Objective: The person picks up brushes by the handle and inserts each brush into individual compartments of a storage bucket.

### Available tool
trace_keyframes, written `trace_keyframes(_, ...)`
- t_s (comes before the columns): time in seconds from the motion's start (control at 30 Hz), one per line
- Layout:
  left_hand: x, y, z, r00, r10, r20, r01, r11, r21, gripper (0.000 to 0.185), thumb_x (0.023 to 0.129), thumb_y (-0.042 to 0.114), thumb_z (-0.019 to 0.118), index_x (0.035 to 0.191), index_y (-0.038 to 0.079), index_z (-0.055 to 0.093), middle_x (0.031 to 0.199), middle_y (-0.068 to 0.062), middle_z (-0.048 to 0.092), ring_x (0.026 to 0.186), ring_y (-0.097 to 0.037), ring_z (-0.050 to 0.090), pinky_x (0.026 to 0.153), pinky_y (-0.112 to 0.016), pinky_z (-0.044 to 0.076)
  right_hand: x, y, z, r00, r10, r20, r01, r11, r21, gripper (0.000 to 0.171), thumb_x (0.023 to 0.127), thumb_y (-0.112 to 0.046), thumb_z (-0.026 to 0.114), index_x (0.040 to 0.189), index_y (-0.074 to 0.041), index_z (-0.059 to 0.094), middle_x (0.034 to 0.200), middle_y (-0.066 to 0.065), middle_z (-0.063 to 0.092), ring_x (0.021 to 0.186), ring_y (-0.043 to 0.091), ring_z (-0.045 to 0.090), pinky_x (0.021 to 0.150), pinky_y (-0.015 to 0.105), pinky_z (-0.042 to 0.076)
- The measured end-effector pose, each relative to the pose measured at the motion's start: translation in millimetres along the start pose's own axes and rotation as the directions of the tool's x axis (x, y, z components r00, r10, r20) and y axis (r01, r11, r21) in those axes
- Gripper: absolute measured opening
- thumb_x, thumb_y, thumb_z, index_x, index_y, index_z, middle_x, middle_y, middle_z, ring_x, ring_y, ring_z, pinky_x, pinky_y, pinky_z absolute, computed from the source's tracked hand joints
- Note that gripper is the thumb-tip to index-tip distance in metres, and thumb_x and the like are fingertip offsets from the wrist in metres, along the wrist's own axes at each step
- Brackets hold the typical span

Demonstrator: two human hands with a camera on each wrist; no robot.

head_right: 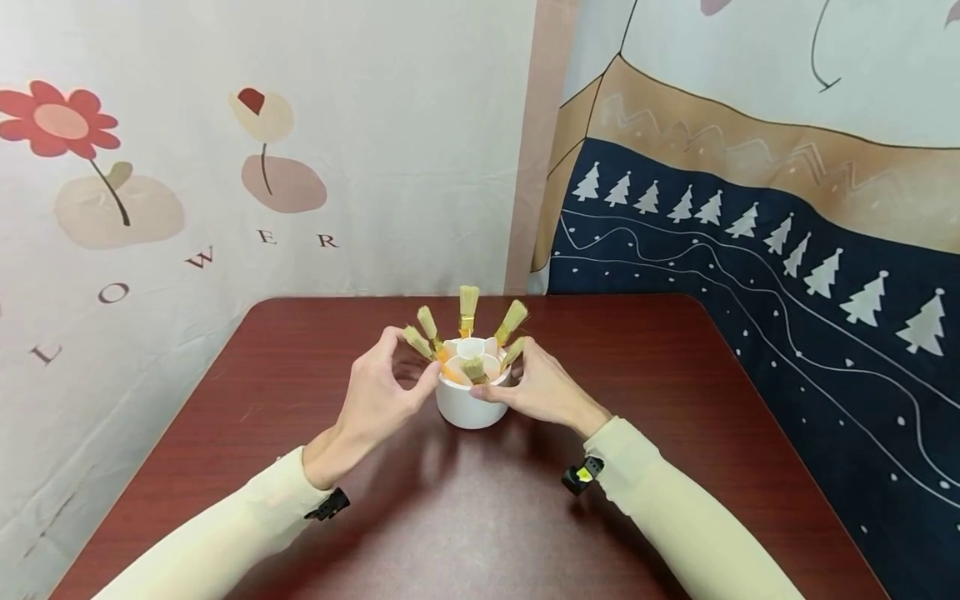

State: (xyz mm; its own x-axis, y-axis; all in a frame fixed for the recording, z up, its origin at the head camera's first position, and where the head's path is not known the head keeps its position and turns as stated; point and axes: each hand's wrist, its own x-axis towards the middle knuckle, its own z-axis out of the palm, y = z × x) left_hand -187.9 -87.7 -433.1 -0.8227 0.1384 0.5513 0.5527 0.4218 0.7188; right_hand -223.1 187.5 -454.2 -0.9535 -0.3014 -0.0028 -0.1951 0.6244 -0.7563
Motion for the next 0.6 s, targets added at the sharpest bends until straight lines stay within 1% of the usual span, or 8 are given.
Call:
trace_keyframes(0.17,-4.5,-4.5,0.7,1.0,-0.02,0.023,0.017,0.994,0.109,0.03,0.097,0.009,0.086,0.12,0.006,0.066,0.103,-0.011,0.082,0.086,-0.02,0.083,0.08,-0.034,0.07,-2,-1,1,1.0,0.006,-0.005,-0.006,1.0,-0.016,0.079,0.092,-0.067,0.093,0.142,-0.015,0.062,0.134,0.008,0.075,0.118,0.023,0.079,0.105,0.049,0.066)
trace_keyframes(0.27,-6.6,-6.5,1.3,0.999,-0.038,0.036,0.032,0.986,0.162,0.029,0.098,0.012,0.087,0.119,0.008,0.067,0.103,-0.009,0.082,0.088,-0.021,0.08,0.081,-0.035,0.067,-3,-1,3,1.0,0.008,-0.012,-0.009,1.0,-0.023,0.079,0.091,-0.067,0.093,0.142,-0.015,0.061,0.132,0.008,0.077,0.116,0.021,0.08,0.104,0.048,0.066)
trace_keyframes(0.43,-9.8,-8.9,2.9,0.995,-0.068,0.076,0.053,0.98,0.191,0.027,0.1,0.016,0.086,0.118,0.011,0.067,0.104,-0.006,0.082,0.088,-0.019,0.076,0.08,-0.031,0.061,-5,-1,5,0.999,0.027,-0.019,-0.028,0.999,-0.023,0.081,0.09,-0.068,0.093,0.141,-0.015,0.06,0.131,0.008,0.077,0.117,0.022,0.08,0.105,0.049,0.065)
trace_keyframes(0.6,-13.4,-10.1,1.5,0.994,-0.064,0.092,0.041,0.972,0.232,0.03,0.1,0.019,0.088,0.121,0.012,0.068,0.112,-0.003,0.079,0.1,-0.02,0.079,0.087,-0.037,0.063,-6,-1,7,1.0,0.012,-0.013,-0.012,1.0,-0.023,0.087,0.09,-0.069,0.093,0.149,-0.016,0.057,0.144,0.01,0.073,0.127,0.027,0.079,0.113,0.056,0.064)
